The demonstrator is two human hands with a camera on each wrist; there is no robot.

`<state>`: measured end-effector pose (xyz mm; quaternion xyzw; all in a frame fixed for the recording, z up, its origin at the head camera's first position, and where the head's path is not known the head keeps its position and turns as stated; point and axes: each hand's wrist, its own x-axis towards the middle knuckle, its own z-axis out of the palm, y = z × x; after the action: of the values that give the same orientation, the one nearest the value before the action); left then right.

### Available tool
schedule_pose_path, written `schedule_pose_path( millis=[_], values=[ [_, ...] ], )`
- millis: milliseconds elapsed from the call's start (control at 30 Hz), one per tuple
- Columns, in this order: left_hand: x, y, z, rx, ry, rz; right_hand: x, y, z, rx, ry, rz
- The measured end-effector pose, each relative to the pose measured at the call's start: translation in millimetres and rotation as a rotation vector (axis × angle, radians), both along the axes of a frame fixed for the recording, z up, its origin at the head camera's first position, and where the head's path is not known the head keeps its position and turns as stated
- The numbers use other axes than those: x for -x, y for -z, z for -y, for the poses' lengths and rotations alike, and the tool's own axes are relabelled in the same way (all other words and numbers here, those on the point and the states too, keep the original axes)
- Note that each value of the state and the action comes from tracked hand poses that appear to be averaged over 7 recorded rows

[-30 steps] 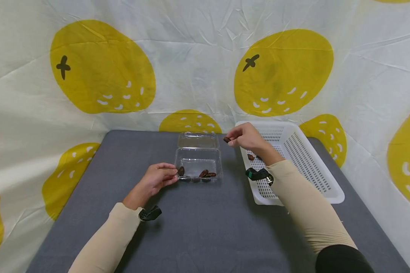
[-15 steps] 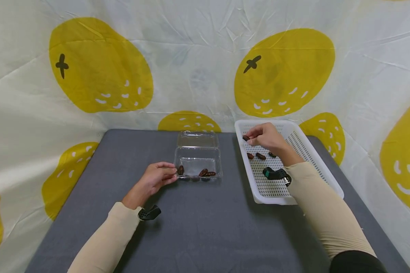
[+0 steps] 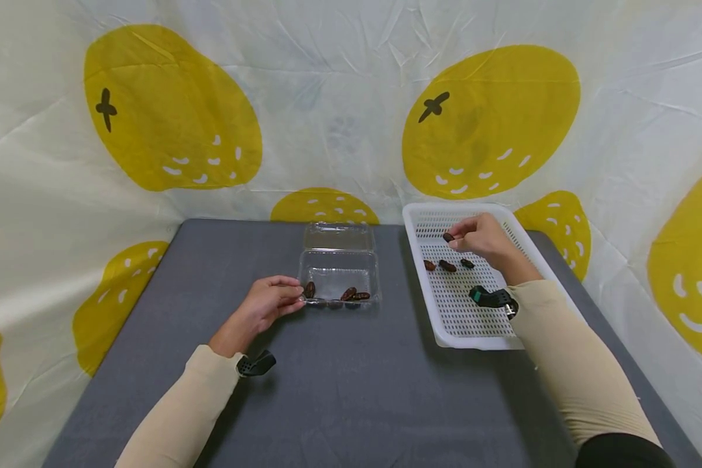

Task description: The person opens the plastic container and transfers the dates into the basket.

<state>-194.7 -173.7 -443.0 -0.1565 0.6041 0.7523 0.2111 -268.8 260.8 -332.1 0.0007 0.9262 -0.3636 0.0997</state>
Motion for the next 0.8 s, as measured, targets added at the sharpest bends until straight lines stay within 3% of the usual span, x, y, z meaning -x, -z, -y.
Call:
schedule_pose_path(
  millis=[433,800],
  values=[
    [0.2,5.3,0.1,-0.014,0.003,-0.016,2.5,18.6,-25,0.070,0.131,0.044],
    [-1.2,4.4,-0.8,0.010,0.015,0.006,3.2,30.0,-34,0.001,0.197,0.050]
  ],
)
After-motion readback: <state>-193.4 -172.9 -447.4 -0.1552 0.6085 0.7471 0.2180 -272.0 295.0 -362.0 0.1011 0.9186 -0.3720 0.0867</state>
